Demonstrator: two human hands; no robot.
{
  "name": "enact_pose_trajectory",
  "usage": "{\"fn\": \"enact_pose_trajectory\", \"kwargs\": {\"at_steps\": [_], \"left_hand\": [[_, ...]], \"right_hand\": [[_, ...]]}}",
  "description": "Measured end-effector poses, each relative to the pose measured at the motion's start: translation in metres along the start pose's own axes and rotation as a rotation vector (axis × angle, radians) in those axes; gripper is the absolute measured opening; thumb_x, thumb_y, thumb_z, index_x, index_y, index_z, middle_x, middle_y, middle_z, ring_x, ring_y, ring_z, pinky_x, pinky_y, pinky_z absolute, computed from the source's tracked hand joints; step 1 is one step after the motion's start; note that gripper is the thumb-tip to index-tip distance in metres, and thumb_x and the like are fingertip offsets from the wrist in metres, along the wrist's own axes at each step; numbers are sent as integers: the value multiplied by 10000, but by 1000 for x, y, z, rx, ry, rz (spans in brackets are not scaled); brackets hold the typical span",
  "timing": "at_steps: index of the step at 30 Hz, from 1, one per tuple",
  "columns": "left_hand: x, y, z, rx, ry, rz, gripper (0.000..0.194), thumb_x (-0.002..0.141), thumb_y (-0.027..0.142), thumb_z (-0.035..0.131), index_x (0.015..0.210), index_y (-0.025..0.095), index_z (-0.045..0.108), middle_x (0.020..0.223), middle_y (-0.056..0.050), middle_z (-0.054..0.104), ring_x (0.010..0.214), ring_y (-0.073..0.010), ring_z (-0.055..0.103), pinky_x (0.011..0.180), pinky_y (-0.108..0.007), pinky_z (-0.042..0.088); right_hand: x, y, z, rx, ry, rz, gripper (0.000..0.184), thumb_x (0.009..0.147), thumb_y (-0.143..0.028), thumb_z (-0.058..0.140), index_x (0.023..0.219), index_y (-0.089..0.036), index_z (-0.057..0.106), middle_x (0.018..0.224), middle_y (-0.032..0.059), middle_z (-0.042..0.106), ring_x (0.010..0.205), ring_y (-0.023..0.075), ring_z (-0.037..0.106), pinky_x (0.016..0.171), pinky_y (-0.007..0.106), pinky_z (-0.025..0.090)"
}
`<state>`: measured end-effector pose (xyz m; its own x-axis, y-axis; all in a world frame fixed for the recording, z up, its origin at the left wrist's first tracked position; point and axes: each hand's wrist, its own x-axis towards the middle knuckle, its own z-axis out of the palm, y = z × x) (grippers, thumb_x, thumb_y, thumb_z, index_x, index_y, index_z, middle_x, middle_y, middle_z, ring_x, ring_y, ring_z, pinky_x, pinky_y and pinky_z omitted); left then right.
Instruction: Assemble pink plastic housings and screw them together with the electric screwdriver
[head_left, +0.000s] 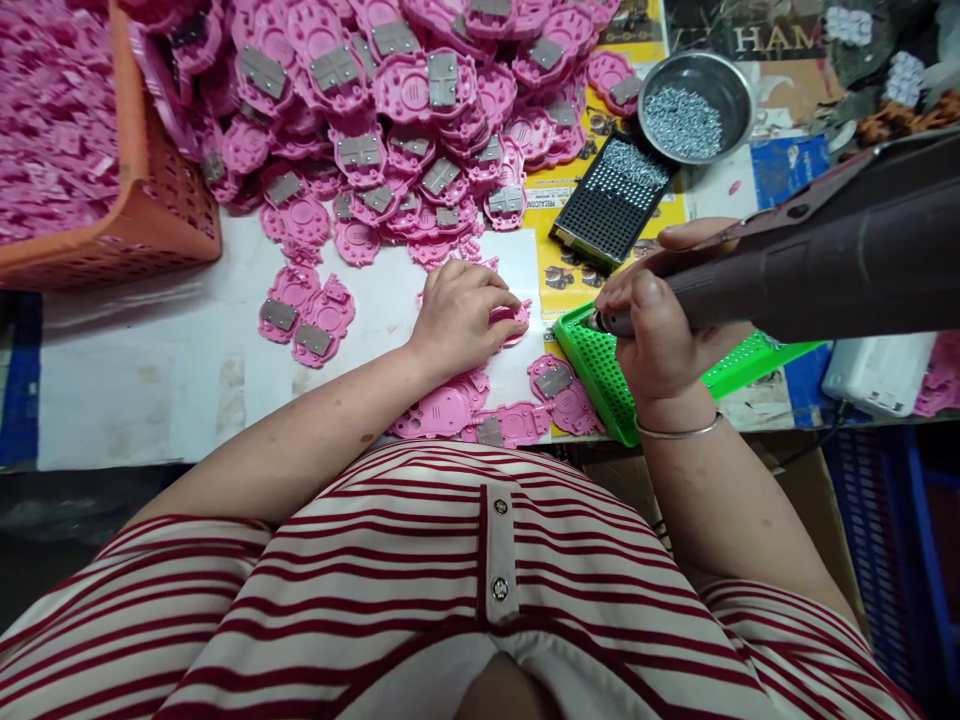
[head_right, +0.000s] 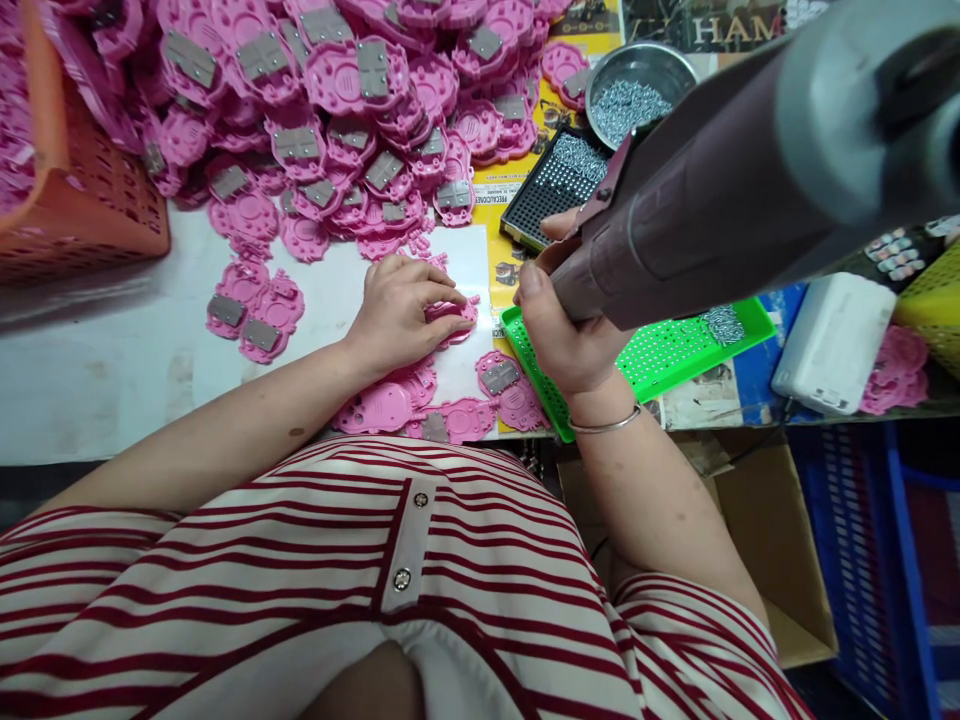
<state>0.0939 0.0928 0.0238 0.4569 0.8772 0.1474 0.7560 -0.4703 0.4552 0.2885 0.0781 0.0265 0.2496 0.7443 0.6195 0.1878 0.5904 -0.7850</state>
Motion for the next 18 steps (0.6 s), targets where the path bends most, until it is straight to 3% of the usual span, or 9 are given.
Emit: {"fn": "enact_pose_trajectory", "kwargs": {"at_steps": [5,11,18], "left_hand": [[2,5,-4,24,-25,-41,191,855,420,697,952,278,780,1042,-45,689,1044,-277,524,967,-458,363],[7,14,-9,107,-53,-67,201,843,423,694,962,283,775,1005,-69,642,1060,-317,499,942,-495,355],[8,13,-8,99,-69,-71,184,831,416,718,958,292,765,1000,-63,618,1065,-317,491,940,-493,351]], "right_hand": [[8,-9,2,50,2,-102,293,834,-496,648,1085,-354,600,712,-63,509,470,85,490,440,249,442],[15,-21,2,-14,122,-141,374,783,-588,621,1027,-315,543,935,4,559,467,58,430,411,260,405],[11,-39,4,69,23,-132,326,822,-518,638,1082,-343,545,839,-27,521,459,69,447,416,256,397]]}}
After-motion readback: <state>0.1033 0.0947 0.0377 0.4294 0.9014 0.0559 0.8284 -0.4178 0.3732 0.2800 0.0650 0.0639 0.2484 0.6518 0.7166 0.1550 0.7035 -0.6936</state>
